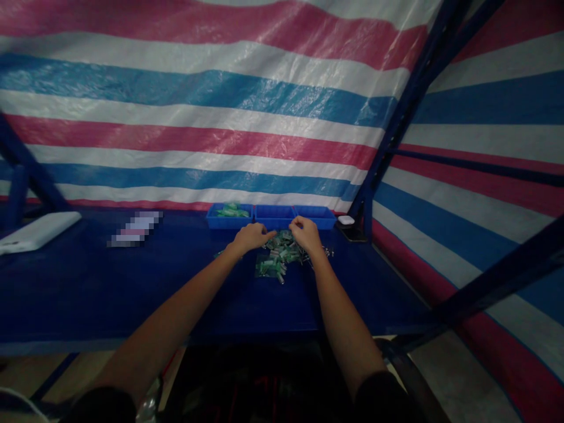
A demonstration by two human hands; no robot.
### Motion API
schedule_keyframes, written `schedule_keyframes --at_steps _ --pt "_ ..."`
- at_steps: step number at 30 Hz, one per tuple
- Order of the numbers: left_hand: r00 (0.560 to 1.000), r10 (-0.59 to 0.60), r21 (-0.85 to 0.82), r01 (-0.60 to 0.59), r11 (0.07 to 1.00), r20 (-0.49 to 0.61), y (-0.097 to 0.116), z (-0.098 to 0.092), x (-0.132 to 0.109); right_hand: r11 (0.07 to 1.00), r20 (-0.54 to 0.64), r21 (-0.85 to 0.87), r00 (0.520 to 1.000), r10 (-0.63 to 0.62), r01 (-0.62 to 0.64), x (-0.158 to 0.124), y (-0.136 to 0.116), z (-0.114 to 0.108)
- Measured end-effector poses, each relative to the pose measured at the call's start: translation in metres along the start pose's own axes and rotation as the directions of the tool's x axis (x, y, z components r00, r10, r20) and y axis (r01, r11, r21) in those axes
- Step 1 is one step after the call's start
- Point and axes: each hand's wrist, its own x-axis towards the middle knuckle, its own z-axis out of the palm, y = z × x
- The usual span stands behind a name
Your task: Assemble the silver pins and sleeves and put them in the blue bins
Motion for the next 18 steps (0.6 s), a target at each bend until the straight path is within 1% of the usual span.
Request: schedule_keyframes --at_steps 2,3,5,6,8,10,11,13,15,16,18 --pt "0.996 -0.044 -0.158 0.056 0.986 0.080 -0.007 0.006 0.007 0.993 -0.039 0.115 0.999 -0.014 0.018 -0.001 -0.007 0.006" --pt "0.994 -0.053 -0.226 0.073 0.971 0.091 -0.011 0.009 0.009 0.987 -0.046 0.158 0.999 -0.026 0.033 -0.001 -0.009 0.009" --pt "0.995 -0.082 -0.317 0.098 0.943 0.065 -0.018 0.013 0.007 0.976 -0.047 0.206 0.997 -0.065 0.073 -0.002 -0.013 0.013" --pt "0.995 -0.096 -0.327 0.104 0.939 0.043 -0.019 0.014 0.005 0.973 -0.051 0.215 0.996 -0.080 0.089 -0.002 -0.013 0.014" --pt "0.995 -0.102 -0.274 0.102 0.956 0.015 -0.017 0.015 -0.003 0.976 -0.049 0.194 0.995 -0.089 0.097 -0.002 -0.013 0.016" --pt "0.997 -0.072 -0.158 0.074 0.985 0.019 -0.011 0.015 -0.010 0.992 -0.016 0.099 0.997 -0.076 0.077 -0.004 -0.010 0.017" --pt "0.998 -0.053 -0.105 0.055 0.993 0.018 -0.008 0.016 -0.012 0.998 0.027 0.030 0.998 -0.062 0.061 -0.005 -0.009 0.018" --pt "1.000 -0.030 -0.046 0.029 0.998 -0.009 -0.003 0.017 -0.015 0.994 0.156 -0.098 0.987 -0.033 0.049 -0.007 -0.005 0.021" --pt "0.999 -0.027 -0.057 0.024 0.998 -0.042 -0.001 0.016 -0.014 0.985 0.248 -0.156 0.968 -0.028 0.069 -0.010 -0.004 0.024" --pt "0.998 -0.028 -0.082 0.023 0.996 -0.059 -0.001 0.014 -0.013 0.984 0.250 -0.160 0.968 -0.034 0.075 -0.010 -0.004 0.025" --pt "0.992 -0.027 -0.163 0.007 0.987 -0.120 0.000 0.008 -0.012 0.990 0.179 -0.126 0.983 -0.035 0.058 -0.010 -0.008 0.026"
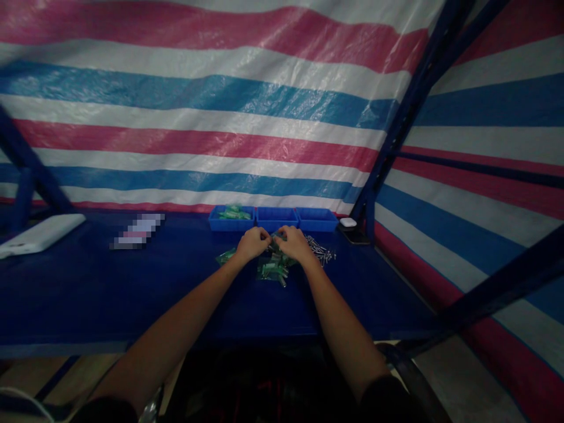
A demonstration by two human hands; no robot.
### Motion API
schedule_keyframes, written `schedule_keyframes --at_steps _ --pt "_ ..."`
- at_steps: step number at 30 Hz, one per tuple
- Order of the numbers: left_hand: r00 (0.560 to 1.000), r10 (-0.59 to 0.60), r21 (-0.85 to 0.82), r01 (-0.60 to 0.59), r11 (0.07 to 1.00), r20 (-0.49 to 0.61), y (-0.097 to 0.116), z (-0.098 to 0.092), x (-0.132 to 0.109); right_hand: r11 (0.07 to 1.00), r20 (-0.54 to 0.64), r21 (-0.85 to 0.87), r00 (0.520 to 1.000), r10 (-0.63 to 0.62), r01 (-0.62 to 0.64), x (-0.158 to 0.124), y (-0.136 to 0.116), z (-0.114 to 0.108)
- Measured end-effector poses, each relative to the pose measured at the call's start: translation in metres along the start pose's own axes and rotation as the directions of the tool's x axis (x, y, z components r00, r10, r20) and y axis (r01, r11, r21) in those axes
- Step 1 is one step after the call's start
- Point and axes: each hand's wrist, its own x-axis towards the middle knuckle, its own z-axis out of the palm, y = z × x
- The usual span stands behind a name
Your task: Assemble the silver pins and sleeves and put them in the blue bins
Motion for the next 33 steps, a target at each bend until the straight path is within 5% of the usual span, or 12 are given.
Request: schedule_keyframes --at_steps 2,5,7,10,12,14,18,21,24,28,33 --pt "0.994 0.025 -0.103 -0.036 0.994 -0.105 0.003 -0.008 0.000 0.987 -0.034 0.148 0.997 0.075 -0.069 0.001 -0.007 -0.004" --pt "0.961 0.115 -0.163 -0.159 0.974 -0.251 0.010 -0.018 -0.003 0.801 0.186 0.524 0.956 0.226 -0.291 0.002 -0.019 -0.011" --pt "0.934 0.264 -0.123 -0.299 0.946 -0.242 0.013 -0.019 -0.006 0.601 0.337 0.682 0.908 0.248 -0.417 0.002 -0.024 -0.014" --pt "0.861 0.492 -0.094 -0.505 0.858 -0.127 0.013 -0.017 -0.009 0.470 0.324 0.775 0.905 0.277 -0.422 0.000 -0.026 -0.013" --pt "0.832 0.547 -0.090 -0.554 0.827 -0.092 0.012 -0.015 -0.009 0.485 0.243 0.790 0.919 0.311 -0.374 0.000 -0.024 -0.010" --pt "0.860 0.502 -0.075 -0.508 0.858 -0.090 0.010 -0.015 -0.006 0.536 0.172 0.780 0.935 0.311 -0.322 0.000 -0.023 -0.007" --pt "0.992 0.117 -0.227 -0.123 0.966 -0.040 0.007 -0.020 0.000 0.598 0.084 0.777 0.974 0.209 -0.195 0.000 -0.024 -0.004" --pt "0.972 -0.162 -0.506 0.227 0.832 0.169 0.006 -0.025 0.002 0.662 -0.021 0.748 0.995 0.094 -0.047 0.000 -0.026 -0.002" --pt "0.904 -0.251 -0.655 0.425 0.625 0.347 0.007 -0.028 0.002 0.780 -0.127 0.619 0.992 -0.014 0.091 -0.001 -0.027 0.000" --pt "0.931 -0.211 -0.752 0.365 0.549 0.297 0.008 -0.027 0.001 0.851 -0.182 0.512 0.983 -0.020 0.112 0.000 -0.024 0.002" --pt "0.987 -0.147 -0.775 0.048 0.630 -0.059 0.005 -0.025 0.004 0.818 -0.125 0.574 0.983 0.134 -0.039 0.001 -0.023 0.001"
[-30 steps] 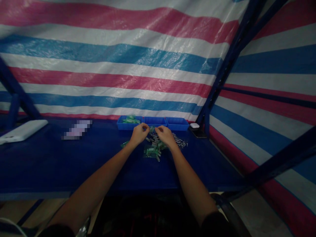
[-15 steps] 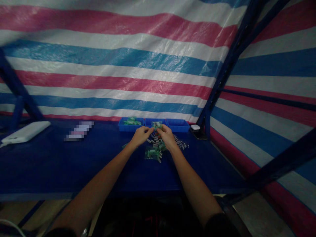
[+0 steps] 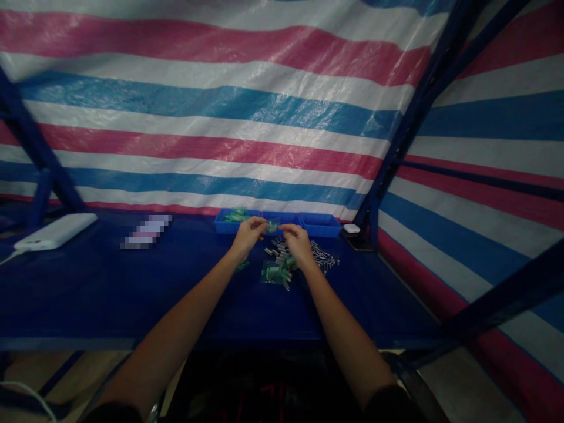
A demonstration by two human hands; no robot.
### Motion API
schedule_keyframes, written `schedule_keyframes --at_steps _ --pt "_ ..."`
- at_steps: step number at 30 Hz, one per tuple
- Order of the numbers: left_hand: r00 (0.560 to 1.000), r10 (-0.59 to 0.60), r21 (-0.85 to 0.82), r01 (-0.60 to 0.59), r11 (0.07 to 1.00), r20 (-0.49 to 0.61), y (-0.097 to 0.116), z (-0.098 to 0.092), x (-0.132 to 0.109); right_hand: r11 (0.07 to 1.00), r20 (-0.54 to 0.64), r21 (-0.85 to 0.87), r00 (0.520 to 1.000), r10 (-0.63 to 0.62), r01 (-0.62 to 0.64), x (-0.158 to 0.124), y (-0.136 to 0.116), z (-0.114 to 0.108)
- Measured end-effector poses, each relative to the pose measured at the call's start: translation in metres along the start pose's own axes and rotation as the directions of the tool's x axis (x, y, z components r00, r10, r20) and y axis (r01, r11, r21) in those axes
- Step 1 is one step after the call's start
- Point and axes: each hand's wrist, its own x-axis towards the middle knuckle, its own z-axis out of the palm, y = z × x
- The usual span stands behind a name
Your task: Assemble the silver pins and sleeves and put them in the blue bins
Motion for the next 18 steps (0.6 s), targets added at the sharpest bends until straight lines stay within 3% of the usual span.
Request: schedule_keyframes --at_steps 2,5,8,11,13,16,18 --pt "0.991 0.136 0.031 -0.137 0.990 0.012 0.000 0.000 0.000 0.980 0.076 0.074 0.981 0.178 -0.184 0.000 -0.004 -0.001" --pt "0.946 0.312 0.181 -0.323 0.929 0.089 0.001 0.002 -0.002 0.871 0.233 0.241 0.897 0.377 -0.428 0.000 -0.011 -0.002" --pt "0.905 0.379 0.343 -0.425 0.837 0.195 -0.001 0.005 -0.004 0.811 0.258 0.367 0.887 0.382 -0.456 0.000 -0.014 -0.004" --pt "0.904 0.361 0.422 -0.426 0.800 0.229 -0.004 0.005 -0.003 0.904 0.149 0.310 0.954 0.259 -0.294 0.001 -0.010 -0.005" --pt "0.929 0.297 0.427 -0.367 0.827 0.223 -0.005 0.003 -0.001 0.978 0.109 0.181 0.990 0.089 -0.108 0.001 -0.007 -0.005" --pt "0.972 0.030 0.276 -0.096 0.956 0.234 -0.003 0.000 0.000 0.977 0.094 -0.037 0.974 -0.204 0.208 0.001 -0.004 -0.006" --pt "0.956 -0.149 0.124 0.121 0.985 0.251 -0.001 0.000 0.000 0.932 0.096 -0.133 0.940 -0.326 0.337 0.000 -0.005 -0.007"
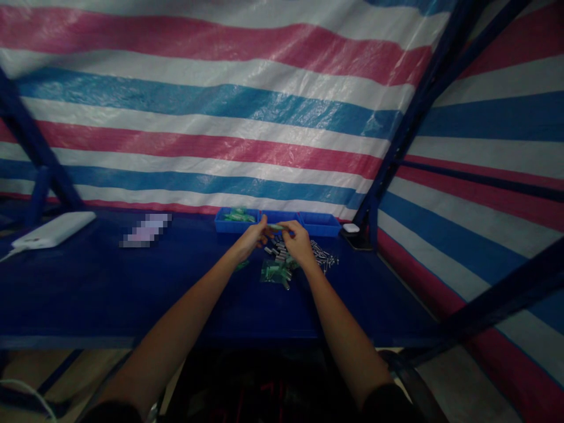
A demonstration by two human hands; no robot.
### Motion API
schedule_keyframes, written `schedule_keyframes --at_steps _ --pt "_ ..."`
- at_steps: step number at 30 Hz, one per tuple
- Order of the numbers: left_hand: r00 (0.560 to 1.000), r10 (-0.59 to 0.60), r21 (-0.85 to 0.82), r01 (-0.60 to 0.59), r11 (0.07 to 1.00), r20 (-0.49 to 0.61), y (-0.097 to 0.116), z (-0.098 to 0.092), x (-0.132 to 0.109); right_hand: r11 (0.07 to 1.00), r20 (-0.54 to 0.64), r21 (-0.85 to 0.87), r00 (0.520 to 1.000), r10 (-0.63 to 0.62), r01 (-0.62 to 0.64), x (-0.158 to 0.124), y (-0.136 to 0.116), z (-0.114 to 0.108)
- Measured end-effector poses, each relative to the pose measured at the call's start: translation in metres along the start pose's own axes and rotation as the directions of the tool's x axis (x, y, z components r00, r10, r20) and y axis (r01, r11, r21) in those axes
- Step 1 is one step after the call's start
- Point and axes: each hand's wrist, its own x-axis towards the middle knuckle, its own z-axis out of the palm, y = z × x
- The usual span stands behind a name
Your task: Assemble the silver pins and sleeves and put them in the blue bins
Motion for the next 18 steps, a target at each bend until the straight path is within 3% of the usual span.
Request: schedule_keyframes --at_steps 2,5,8,9,11,13,14,15,18 --pt "0.998 -0.070 -0.117 0.070 0.991 0.004 0.000 0.001 -0.001 0.997 0.003 -0.054 0.998 -0.056 0.056 0.000 -0.001 0.000" --pt "0.998 -0.035 -0.130 0.027 0.991 -0.059 -0.002 0.003 -0.001 0.992 0.007 -0.121 0.999 -0.045 0.045 -0.001 0.000 0.000" --pt "0.958 0.112 -0.004 -0.117 0.993 -0.262 0.002 -0.005 0.002 0.983 -0.003 -0.172 0.998 0.058 -0.058 -0.002 0.002 0.000" --pt "0.911 0.206 0.072 -0.193 0.979 -0.357 0.006 -0.010 0.005 0.979 -0.017 -0.178 0.995 0.095 -0.096 -0.002 0.002 0.000" --pt "0.743 0.421 0.257 -0.334 0.907 -0.520 0.016 -0.025 0.010 0.971 -0.055 -0.185 0.988 0.142 -0.150 -0.001 0.004 -0.001" --pt "0.581 0.566 0.438 -0.360 0.824 -0.585 0.023 -0.042 0.015 0.967 -0.086 -0.188 0.983 0.161 -0.175 0.000 0.006 -0.003" --pt "0.551 0.612 0.528 -0.328 0.784 -0.567 0.024 -0.050 0.017 0.965 -0.096 -0.189 0.981 0.168 -0.184 0.001 0.007 -0.004" --pt "0.564 0.644 0.618 -0.276 0.737 -0.517 0.022 -0.056 0.018 0.963 -0.100 -0.189 0.979 0.176 -0.193 0.002 0.008 -0.006" --pt "0.734 0.617 0.853 -0.101 0.513 -0.283 0.000 -0.069 0.016 0.952 -0.122 -0.203 0.971 0.208 -0.229 0.006 0.012 -0.016"
